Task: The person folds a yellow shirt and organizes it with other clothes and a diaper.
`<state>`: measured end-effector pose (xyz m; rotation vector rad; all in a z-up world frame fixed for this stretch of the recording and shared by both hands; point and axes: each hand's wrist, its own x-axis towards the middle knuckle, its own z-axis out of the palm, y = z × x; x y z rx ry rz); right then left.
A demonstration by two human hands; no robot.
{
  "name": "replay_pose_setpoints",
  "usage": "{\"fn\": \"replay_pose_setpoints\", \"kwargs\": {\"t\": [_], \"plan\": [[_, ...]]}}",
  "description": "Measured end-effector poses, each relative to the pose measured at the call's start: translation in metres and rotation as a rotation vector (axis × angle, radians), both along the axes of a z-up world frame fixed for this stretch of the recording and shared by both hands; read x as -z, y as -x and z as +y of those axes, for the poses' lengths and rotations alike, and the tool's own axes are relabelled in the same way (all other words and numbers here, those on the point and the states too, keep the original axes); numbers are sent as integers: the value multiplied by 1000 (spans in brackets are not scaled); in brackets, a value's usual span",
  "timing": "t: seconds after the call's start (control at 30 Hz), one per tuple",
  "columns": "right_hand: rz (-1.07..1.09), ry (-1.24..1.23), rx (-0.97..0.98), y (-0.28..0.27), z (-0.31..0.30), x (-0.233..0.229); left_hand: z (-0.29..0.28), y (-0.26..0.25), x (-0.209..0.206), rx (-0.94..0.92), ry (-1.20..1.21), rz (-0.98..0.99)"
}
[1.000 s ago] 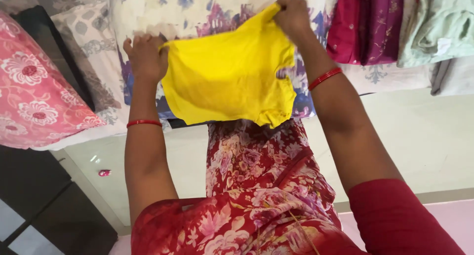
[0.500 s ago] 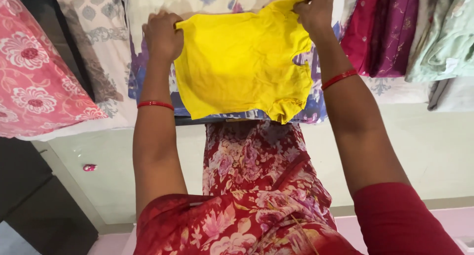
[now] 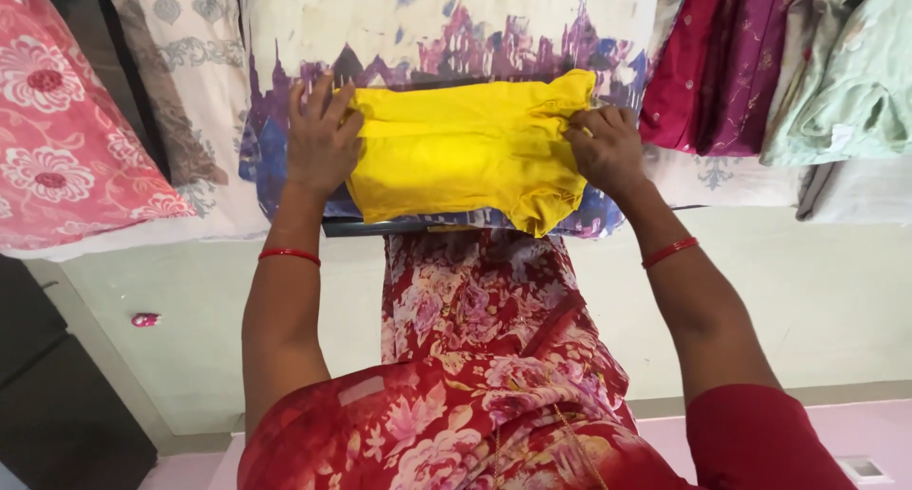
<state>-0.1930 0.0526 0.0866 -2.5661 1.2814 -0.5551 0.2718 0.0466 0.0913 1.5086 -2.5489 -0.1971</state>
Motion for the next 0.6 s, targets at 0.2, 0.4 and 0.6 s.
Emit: {"fn": "replay_pose_setpoints", "kwargs": {"t": [0.2,0.4,0.6], "plan": [[91,-101,-6,-8,18,-6,5,1,10,27,46,9],[91,-160,6,-9,28,-12,21,-5,14,-36,-37,-97],[201,-27,-124,16,58,-21,69,2,-23,173,-89,73]]}}
